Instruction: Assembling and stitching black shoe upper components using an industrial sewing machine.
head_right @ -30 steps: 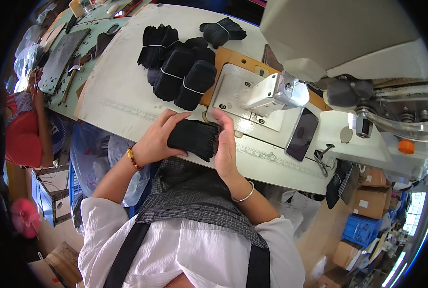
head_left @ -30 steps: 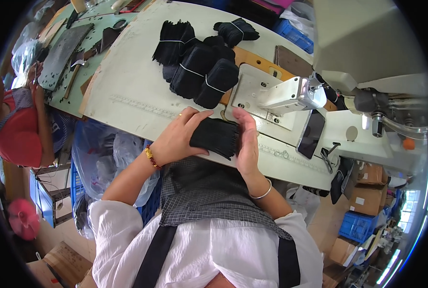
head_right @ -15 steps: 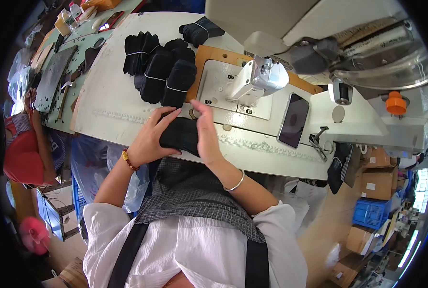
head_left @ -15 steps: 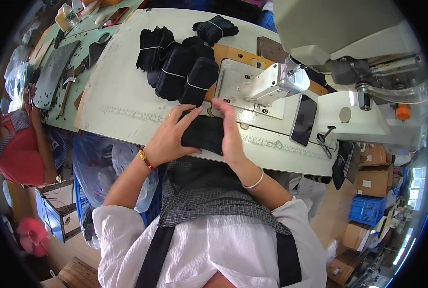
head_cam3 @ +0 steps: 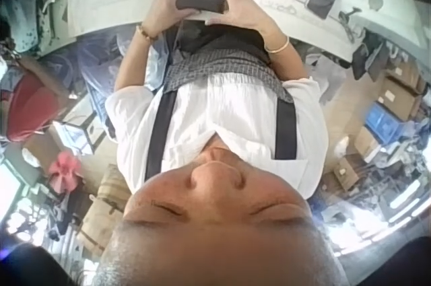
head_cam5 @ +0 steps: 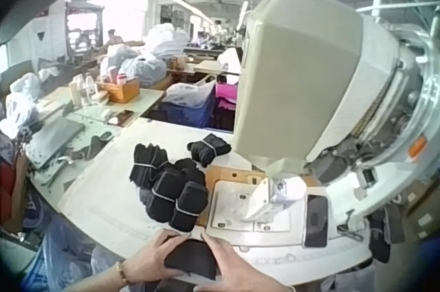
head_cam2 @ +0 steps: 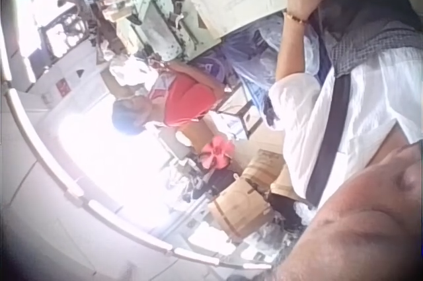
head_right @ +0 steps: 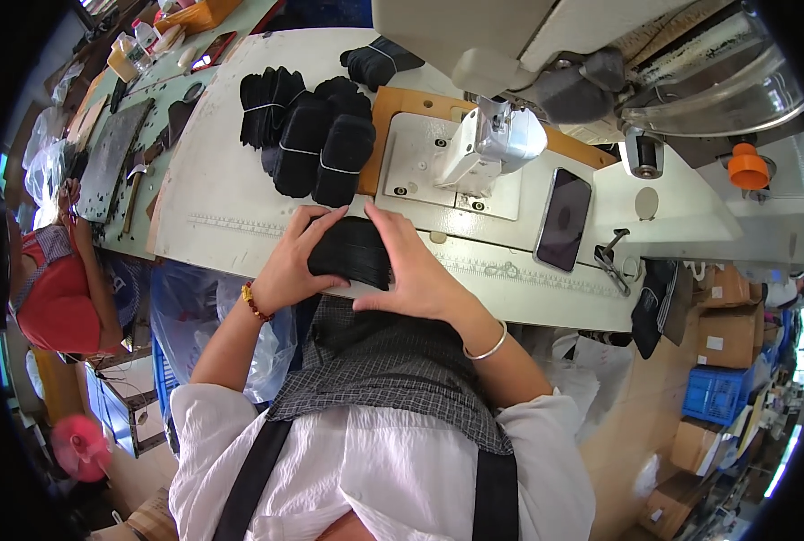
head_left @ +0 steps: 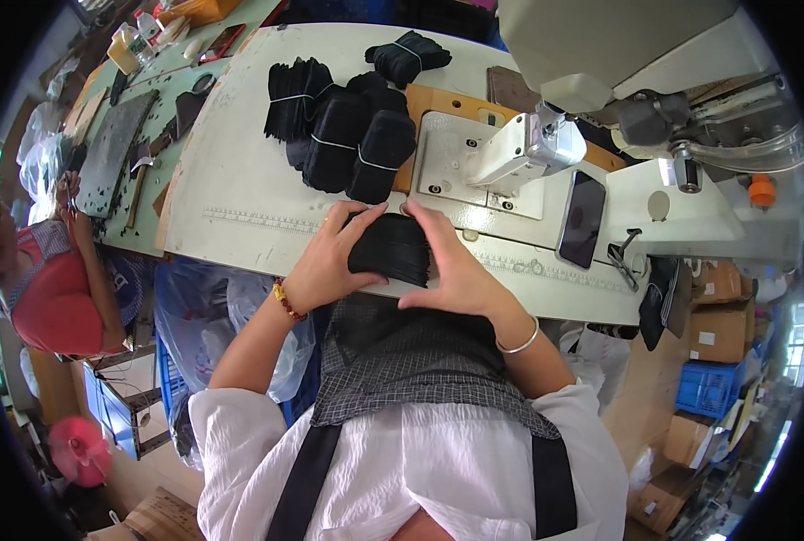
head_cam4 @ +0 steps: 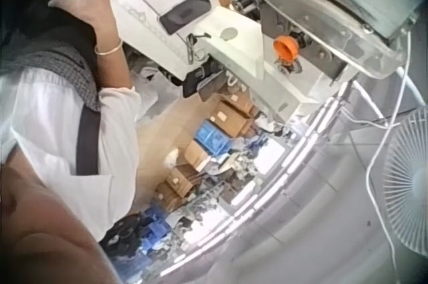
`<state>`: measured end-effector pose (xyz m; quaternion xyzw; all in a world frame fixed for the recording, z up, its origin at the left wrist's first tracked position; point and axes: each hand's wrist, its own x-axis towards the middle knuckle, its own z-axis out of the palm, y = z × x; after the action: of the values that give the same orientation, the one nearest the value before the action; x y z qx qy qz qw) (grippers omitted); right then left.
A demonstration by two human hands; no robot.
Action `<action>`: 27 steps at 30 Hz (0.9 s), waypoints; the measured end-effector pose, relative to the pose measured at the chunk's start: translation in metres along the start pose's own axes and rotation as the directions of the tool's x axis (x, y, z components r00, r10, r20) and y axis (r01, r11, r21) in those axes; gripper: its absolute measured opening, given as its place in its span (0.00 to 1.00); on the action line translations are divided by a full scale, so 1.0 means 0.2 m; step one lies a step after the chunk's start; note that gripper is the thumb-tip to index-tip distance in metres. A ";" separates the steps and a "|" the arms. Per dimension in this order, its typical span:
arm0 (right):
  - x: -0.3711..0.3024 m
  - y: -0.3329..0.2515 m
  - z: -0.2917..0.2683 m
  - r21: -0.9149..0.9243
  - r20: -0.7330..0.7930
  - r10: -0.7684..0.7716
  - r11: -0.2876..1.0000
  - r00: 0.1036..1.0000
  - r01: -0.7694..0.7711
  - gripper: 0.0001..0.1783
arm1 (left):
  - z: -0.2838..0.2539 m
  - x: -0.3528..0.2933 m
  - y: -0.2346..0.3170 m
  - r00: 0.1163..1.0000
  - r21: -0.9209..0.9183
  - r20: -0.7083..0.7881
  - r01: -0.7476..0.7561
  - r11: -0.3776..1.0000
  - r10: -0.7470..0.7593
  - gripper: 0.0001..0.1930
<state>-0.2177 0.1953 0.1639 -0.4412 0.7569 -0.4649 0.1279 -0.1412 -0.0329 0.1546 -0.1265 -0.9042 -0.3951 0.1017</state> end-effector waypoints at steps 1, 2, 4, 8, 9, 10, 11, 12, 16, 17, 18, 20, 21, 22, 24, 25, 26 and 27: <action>-0.01 -0.02 0.02 -0.139 -0.003 -0.001 0.990 1.000 0.000 0.57 | 0.00 0.00 0.00 1.000 -0.001 -0.002 0.001 1.000 -0.001 0.54; -0.02 -0.02 0.04 -0.139 -0.001 -0.002 0.990 1.000 0.002 0.57 | 0.00 0.00 -0.01 1.000 -0.008 0.012 -0.019 1.000 0.019 0.54; -0.02 0.01 0.07 -0.244 -0.007 0.039 0.969 0.999 -0.039 0.58 | -0.01 0.00 -0.02 0.999 -0.010 0.018 -0.032 0.999 0.033 0.53; -0.02 -0.02 0.06 -0.250 -0.043 -0.024 0.968 0.999 0.012 0.57 | 0.00 -0.01 -0.02 0.996 0.016 0.029 -0.083 0.996 0.082 0.52; -0.02 -0.02 0.07 -0.207 -0.048 0.008 0.978 0.999 -0.018 0.55 | -0.01 -0.01 -0.02 0.996 0.036 0.051 -0.074 0.997 0.072 0.52; -0.02 -0.01 0.06 -0.169 -0.055 0.039 0.984 0.998 -0.048 0.52 | -0.01 -0.01 -0.01 0.996 0.038 0.048 -0.075 0.996 0.073 0.52; -0.02 0.00 0.07 -0.170 -0.056 0.036 0.984 0.998 -0.045 0.52 | -0.02 0.00 0.00 0.997 0.039 0.063 -0.056 0.998 0.053 0.52; -0.02 0.02 0.07 -0.196 -0.058 0.009 0.980 0.998 -0.021 0.50 | -0.03 0.01 0.01 0.996 0.040 0.079 -0.036 0.999 0.033 0.52; -0.02 0.01 0.08 -0.263 -0.068 -0.031 0.965 0.997 0.012 0.46 | -0.09 0.03 0.08 0.989 0.225 0.147 -0.066 0.972 0.033 0.50; -0.02 0.01 0.08 -0.262 -0.070 -0.029 0.965 0.997 0.010 0.46 | -0.11 0.05 0.13 0.988 0.332 0.151 -0.088 0.939 0.040 0.49; -0.02 0.02 0.09 -0.246 -0.083 -0.010 0.969 0.997 -0.010 0.46 | -0.10 0.07 0.16 0.987 0.435 0.156 -0.110 0.893 0.046 0.49; -0.01 0.02 0.10 -0.231 -0.092 -0.006 0.973 0.996 -0.015 0.46 | -0.04 0.08 0.22 0.983 0.515 0.176 -0.133 0.847 0.048 0.49; -0.01 0.02 0.10 -0.225 -0.105 -0.014 0.974 0.994 -0.010 0.46 | -0.02 0.08 0.24 0.979 0.586 0.199 -0.157 0.795 0.047 0.49; -0.01 0.02 0.11 -0.217 -0.116 -0.020 0.976 0.993 -0.005 0.46 | -0.01 0.09 0.23 0.980 0.589 0.196 -0.154 0.793 0.045 0.49; -0.02 0.03 0.12 -0.211 -0.125 -0.033 0.977 0.992 0.006 0.47 | 0.02 0.09 0.21 0.981 0.555 0.182 -0.159 0.816 0.067 0.53; -0.02 0.04 0.13 -0.206 -0.136 -0.038 0.978 0.990 0.009 0.47 | 0.03 0.09 0.20 0.982 0.557 0.178 -0.155 0.815 0.065 0.53; -0.02 0.04 0.13 -0.207 -0.132 -0.043 0.978 0.990 0.015 0.47 | 0.03 0.07 0.20 0.982 0.553 0.182 -0.138 0.821 0.042 0.54; -0.02 0.04 0.12 -0.215 -0.135 -0.062 0.976 0.989 0.032 0.47 | 0.04 0.06 0.20 0.982 0.550 0.186 -0.119 0.827 0.018 0.55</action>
<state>-0.2048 0.1856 0.1434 -0.4360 0.7986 -0.4145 0.0155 -0.1415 0.0013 0.1809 -0.1573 -0.9802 -0.0974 0.0698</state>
